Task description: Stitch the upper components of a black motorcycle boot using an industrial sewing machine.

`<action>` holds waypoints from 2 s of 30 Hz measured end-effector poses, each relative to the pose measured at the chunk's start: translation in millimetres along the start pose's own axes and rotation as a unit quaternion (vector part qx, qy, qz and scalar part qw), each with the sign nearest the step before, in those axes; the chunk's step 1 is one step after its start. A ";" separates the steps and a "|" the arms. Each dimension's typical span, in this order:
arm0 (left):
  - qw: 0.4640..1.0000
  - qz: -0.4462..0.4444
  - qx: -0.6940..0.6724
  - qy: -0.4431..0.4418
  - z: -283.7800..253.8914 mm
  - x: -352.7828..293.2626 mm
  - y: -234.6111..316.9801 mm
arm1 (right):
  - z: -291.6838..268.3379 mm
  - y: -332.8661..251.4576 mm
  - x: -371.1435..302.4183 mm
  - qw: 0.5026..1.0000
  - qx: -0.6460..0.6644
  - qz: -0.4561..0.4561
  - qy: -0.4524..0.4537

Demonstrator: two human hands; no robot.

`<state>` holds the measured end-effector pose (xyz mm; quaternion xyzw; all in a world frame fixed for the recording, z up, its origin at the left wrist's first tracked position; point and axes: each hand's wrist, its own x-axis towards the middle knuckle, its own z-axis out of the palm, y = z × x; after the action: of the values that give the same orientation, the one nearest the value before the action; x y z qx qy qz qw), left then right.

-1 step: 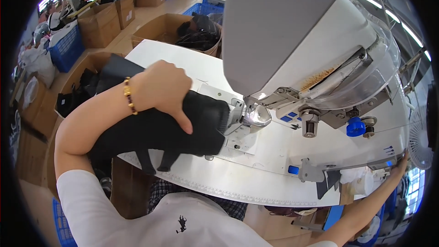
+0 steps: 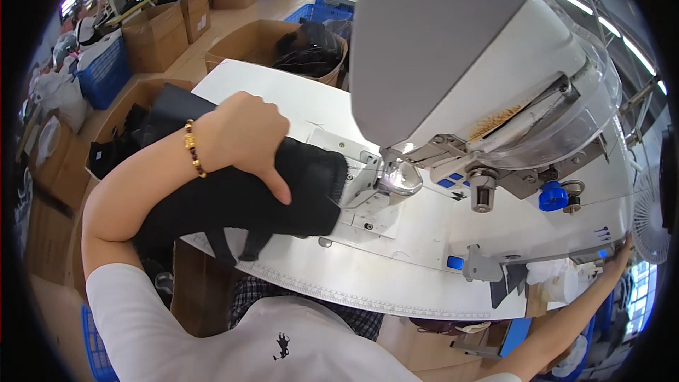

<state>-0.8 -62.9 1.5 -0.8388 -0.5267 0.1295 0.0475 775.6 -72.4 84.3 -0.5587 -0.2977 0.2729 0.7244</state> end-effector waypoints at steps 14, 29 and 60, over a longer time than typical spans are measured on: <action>0.985 -0.156 0.024 0.066 19.4 -64.7 -1.2 | 186.3 181.7 -287.3 0.924 0.381 -0.002 0.033; 0.984 -0.157 0.052 0.069 42.2 -73.1 33.9 | 380.7 254.8 -474.2 0.907 -0.092 -0.081 -0.403; 0.852 -0.310 0.253 0.339 -23.5 -70.3 -46.8 | 340.0 251.8 -414.6 0.954 0.140 -0.085 -0.251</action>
<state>-64.3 -104.0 45.9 -0.5829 -0.6597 -0.0556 0.4710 230.1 -97.1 -145.3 -0.3374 -0.4750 0.3810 0.7179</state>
